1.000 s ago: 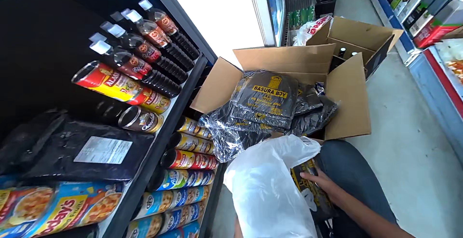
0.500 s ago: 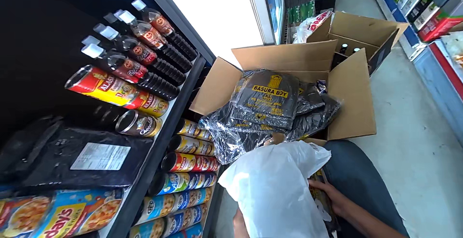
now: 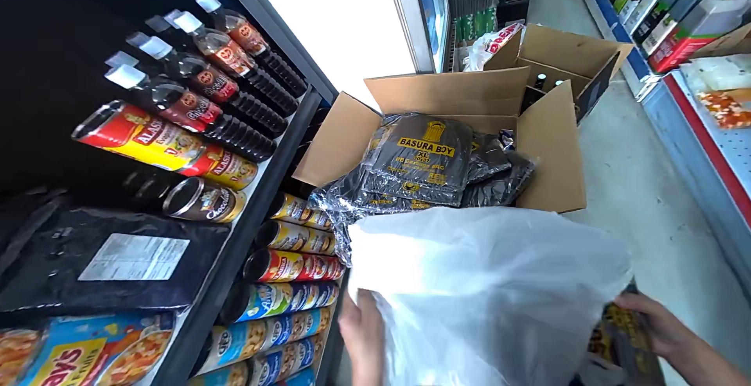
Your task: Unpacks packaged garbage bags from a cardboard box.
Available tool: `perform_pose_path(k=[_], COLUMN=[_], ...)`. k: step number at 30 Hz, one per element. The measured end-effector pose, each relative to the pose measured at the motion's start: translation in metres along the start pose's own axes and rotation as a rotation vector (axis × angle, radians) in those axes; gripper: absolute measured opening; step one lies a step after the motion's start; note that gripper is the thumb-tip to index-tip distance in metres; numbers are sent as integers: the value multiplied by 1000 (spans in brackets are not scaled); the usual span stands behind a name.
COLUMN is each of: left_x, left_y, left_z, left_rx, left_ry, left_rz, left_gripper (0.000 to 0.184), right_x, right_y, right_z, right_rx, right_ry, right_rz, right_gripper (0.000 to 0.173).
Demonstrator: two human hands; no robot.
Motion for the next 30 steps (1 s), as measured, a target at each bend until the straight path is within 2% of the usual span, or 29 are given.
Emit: perform_pose_path(k=[2,4,7,9,12,13,15,17,19,20,21,23,25,27,30], left_x=[29,42,55,63,60,48,6,-37,-53,-48,-37,-8,26,55,67], left_y=[-5,-24,-64,-84,-100,-111,-149,-197,-228,-233,-234,-222,-201,-176,-145], left_z=[-12,-11,-9,-6,43,66,103,112,104,100,97,85,64,38,-13], left_rx=[29,37,137,190,-33,-94,-102,-60,-144,-206,-246,-272,-253,-178,-6], left_ry=[-70,-133,-149,-186,-506,-630,-841,-965,-958,-920,-857,-694,-567,-476,-305], left_rz=[8,-57,-259,-385,-321,-354,-560,-819,-981,-1009,-1008,-939,-771,-618,-607], left_gripper=[33,32,35,48,84,92,96,82,46,30,24,26,25,25,26], right_x=[-17,-24,-25,-23,-21,-21,-21,-22,-24,-27,-31,-41,-52,-59,-66], right_y=[22,34,31,26,15,12,4,-3,-5,-4,-3,-2,-4,4,20], right_z=[-19,-28,-30,-30,-31,-32,-35,-36,-34,-33,-31,-27,-25,-23,-19], right_rx=[-117,-207,-388,-522,-685,-716,-769,-832,-873,-873,-865,-828,-784,-730,-570], right_ry=[18,22,-29,-49,-35,-34,-12,32,92,122,156,237,308,319,255], right_rz=[90,150,276,301,261,240,202,162,145,142,132,89,43,90,201], right_gripper=[41,55,80,94,104,106,105,100,94,92,90,85,78,72,70])
Point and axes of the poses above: each hand's wrist, its own x-axis towards the middle knuckle, its own y-axis out of the back of the hand, z = x × y, the point moved 9 cm from there along x, towards the middle knuckle, and after that the axes turned 14 degrees about -y, right-handed, at the moved point
